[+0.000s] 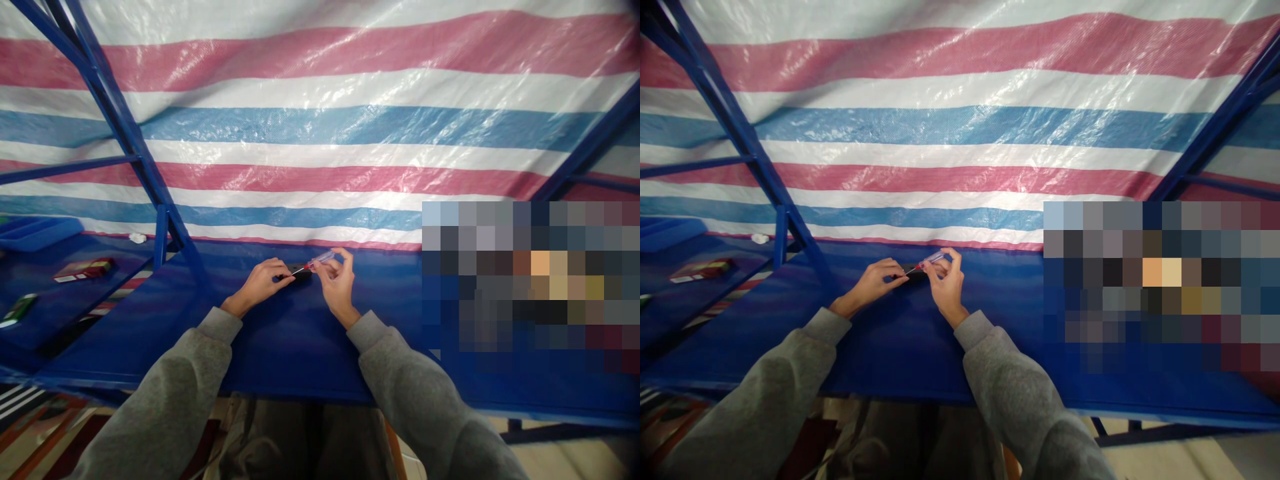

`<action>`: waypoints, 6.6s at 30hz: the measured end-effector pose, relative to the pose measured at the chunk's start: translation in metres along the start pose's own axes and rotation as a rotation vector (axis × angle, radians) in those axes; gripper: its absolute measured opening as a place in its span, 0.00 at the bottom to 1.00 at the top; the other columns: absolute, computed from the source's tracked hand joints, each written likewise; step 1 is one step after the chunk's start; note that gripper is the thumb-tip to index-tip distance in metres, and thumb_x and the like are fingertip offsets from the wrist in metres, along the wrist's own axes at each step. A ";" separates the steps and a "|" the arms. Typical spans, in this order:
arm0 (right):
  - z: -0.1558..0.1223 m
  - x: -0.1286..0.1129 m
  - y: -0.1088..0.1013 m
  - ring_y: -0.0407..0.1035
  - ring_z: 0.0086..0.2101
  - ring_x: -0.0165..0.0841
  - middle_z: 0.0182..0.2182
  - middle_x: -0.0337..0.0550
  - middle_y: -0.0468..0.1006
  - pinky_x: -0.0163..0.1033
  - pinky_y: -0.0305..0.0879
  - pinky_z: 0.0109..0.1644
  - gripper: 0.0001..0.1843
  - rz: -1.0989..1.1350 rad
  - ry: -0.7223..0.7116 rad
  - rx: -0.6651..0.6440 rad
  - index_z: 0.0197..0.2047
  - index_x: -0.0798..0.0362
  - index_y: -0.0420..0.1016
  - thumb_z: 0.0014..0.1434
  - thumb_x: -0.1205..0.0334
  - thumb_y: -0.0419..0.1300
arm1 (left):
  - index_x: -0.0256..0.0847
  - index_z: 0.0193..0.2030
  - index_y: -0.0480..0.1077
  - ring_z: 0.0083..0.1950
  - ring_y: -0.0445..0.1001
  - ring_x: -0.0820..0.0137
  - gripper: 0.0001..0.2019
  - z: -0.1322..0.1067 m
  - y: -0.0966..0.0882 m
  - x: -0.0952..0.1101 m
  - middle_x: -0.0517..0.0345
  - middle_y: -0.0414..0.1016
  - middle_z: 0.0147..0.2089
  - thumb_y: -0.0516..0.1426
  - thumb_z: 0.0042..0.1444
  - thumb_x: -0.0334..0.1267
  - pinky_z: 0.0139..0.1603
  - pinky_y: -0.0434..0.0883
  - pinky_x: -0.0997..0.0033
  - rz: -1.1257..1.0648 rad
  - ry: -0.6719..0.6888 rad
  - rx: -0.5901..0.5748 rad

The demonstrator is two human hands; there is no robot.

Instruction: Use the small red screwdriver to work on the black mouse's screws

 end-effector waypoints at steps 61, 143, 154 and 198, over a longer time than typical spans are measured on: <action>0.003 -0.016 -0.001 0.76 0.36 0.34 0.35 0.42 0.79 0.42 0.74 0.44 0.24 -0.132 -0.108 0.008 0.56 0.50 0.61 0.57 0.59 0.60 | 0.39 0.31 0.77 0.33 0.73 0.70 0.13 0.000 -0.012 -0.009 0.54 0.77 0.33 0.58 0.55 0.46 0.32 0.67 0.72 -0.261 -0.204 0.145; 0.019 0.048 0.034 0.73 0.31 0.33 0.33 0.44 0.79 0.38 0.68 0.38 0.17 -0.409 0.109 -0.373 0.45 0.54 0.76 0.56 0.53 0.57 | 0.37 0.32 0.73 0.26 0.64 0.74 0.12 0.005 -0.036 -0.090 0.60 0.67 0.25 0.62 0.46 0.44 0.29 0.60 0.74 -0.739 -0.486 0.682; 0.010 0.032 0.029 0.70 0.22 0.30 0.23 0.39 0.77 0.35 0.67 0.32 0.14 -0.291 0.137 -0.305 0.31 0.54 0.77 0.58 0.56 0.54 | 0.35 0.34 0.73 0.29 0.71 0.73 0.13 -0.005 -0.030 -0.071 0.56 0.75 0.31 0.62 0.48 0.44 0.34 0.66 0.74 -0.818 -0.526 0.654; 0.002 0.029 0.026 0.72 0.23 0.30 0.26 0.43 0.78 0.35 0.65 0.27 0.19 -0.126 0.175 -0.160 0.37 0.55 0.78 0.58 0.48 0.54 | 0.32 0.34 0.69 0.26 0.77 0.70 0.07 -0.032 0.010 -0.071 0.54 0.75 0.27 0.61 0.49 0.33 0.33 0.75 0.71 -1.198 -0.888 0.763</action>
Point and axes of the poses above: each hand's wrist, its own z-axis towards the middle knuckle, its own y-axis out of the palm, x = y × z, the point moved 8 cm from there along z, towards the middle knuckle
